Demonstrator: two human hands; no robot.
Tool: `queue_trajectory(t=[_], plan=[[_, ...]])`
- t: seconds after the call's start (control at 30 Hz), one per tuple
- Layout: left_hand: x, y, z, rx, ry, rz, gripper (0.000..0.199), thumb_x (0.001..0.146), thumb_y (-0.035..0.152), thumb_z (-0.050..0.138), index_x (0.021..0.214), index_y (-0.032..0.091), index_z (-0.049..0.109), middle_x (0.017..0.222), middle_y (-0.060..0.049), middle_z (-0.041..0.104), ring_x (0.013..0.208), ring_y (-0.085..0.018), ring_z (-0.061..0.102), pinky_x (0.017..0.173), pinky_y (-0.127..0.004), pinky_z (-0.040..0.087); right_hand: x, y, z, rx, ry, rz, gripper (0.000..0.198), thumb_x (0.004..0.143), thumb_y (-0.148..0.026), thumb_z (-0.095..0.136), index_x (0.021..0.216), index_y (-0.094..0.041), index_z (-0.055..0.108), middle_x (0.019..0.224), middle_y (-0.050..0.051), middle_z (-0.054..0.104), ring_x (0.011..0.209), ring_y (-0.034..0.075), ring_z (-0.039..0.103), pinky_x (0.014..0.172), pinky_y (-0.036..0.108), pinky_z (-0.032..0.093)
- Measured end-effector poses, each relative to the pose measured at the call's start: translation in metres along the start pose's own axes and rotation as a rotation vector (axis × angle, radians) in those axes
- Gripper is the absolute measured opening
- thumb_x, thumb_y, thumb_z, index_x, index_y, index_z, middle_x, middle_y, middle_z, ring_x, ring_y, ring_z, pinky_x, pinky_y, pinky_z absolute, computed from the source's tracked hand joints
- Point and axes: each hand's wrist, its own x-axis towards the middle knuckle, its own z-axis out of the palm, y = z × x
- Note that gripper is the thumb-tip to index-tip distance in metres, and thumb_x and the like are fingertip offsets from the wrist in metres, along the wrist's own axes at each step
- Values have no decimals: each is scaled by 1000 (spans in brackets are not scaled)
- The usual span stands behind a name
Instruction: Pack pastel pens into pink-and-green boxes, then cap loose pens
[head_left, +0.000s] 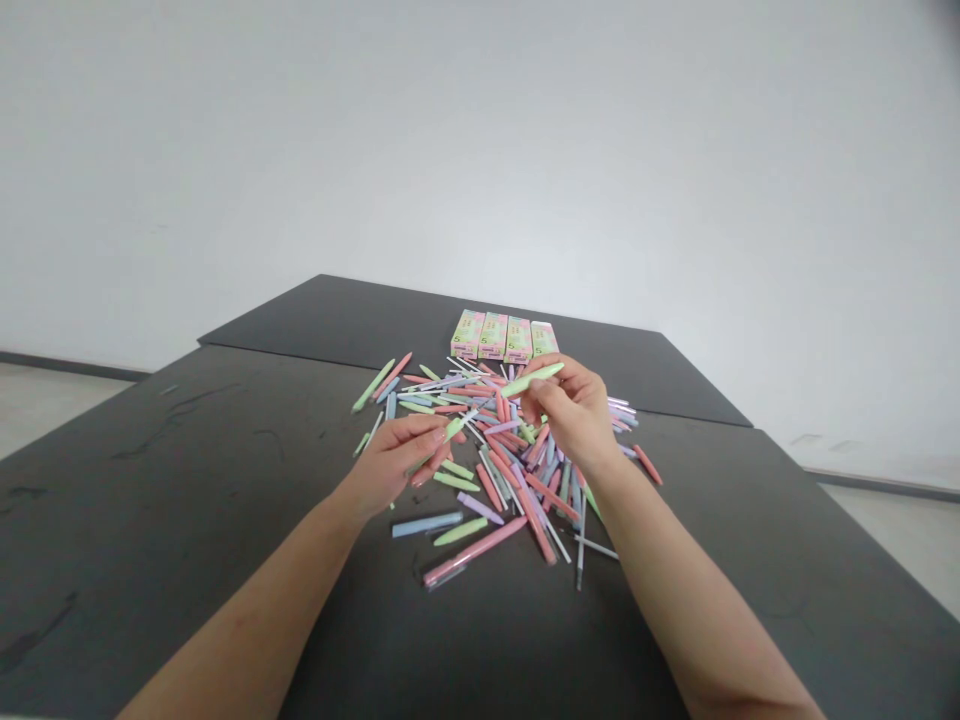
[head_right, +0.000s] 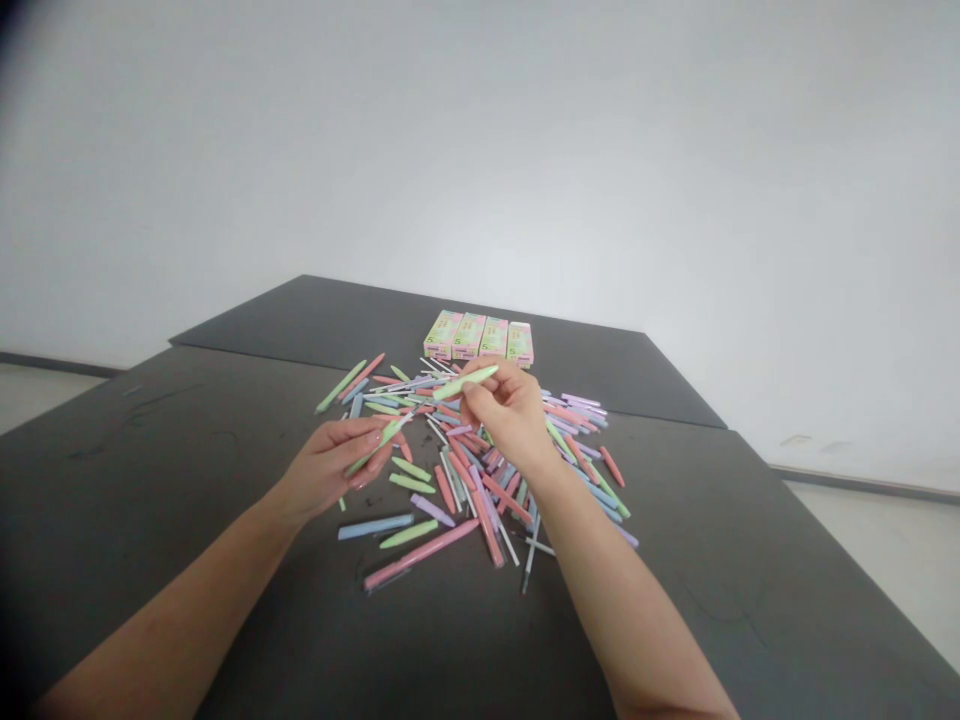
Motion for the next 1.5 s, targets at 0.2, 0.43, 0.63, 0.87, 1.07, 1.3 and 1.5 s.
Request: queue_trajectory(t=[0.2, 0.43, 0.63, 0.87, 1.07, 1.3, 1.5], plan=[[0, -4, -2, 10, 7, -2, 27, 84, 36, 65, 90, 11, 72, 57, 2, 49, 40, -3, 32, 39, -20, 17, -1, 0, 0, -44, -36, 7, 10, 82, -27, 63, 87, -19, 62, 55, -4, 59, 43, 9, 49, 43, 22, 38], [0, -5, -6, 34, -4, -4, 31, 83, 38, 67, 94, 11, 74, 58, 2, 50, 40, -2, 32, 38, -19, 16, 0, -6, -1, -77, -73, 3, 13, 80, -28, 66, 85, -17, 62, 61, -1, 65, 44, 7, 46, 44, 21, 36], [0, -4, -7, 61, -12, -11, 34, 84, 40, 66, 101, 12, 74, 53, 5, 45, 39, -2, 29, 38, -18, 16, -1, -6, -1, -50, -124, 0, 14, 79, -27, 68, 86, -16, 62, 57, -3, 59, 44, 6, 43, 43, 20, 33], [0, 1, -4, 212, 10, -15, 33, 84, 38, 65, 102, 13, 74, 56, 3, 50, 42, -3, 31, 39, -18, 20, -4, -2, 3, -98, -247, 106, 12, 76, -22, 68, 86, -16, 63, 60, -4, 53, 48, 6, 43, 45, 20, 34], [0, 5, 0, 344, 24, 59, 30, 85, 33, 64, 107, 16, 75, 56, 3, 50, 49, -7, 39, 46, -19, 32, -6, -1, 4, -127, -329, 184, 14, 74, -15, 67, 87, -16, 63, 63, -4, 53, 50, 6, 42, 46, 21, 34], [2, 5, -5, 496, 8, 135, 26, 84, 33, 64, 100, 17, 77, 82, -5, 69, 72, -15, 59, 63, -24, 45, -5, -3, 1, -240, -381, 175, 10, 75, -17, 68, 84, -15, 65, 65, -3, 53, 54, 7, 44, 47, 20, 34], [3, 1, -8, 585, 8, 178, 26, 86, 32, 62, 103, 19, 77, 102, -8, 74, 100, -24, 64, 89, -33, 48, -5, -2, -2, -340, -385, 191, 19, 79, -31, 70, 84, -13, 68, 62, -1, 56, 52, 8, 44, 47, 21, 33]])
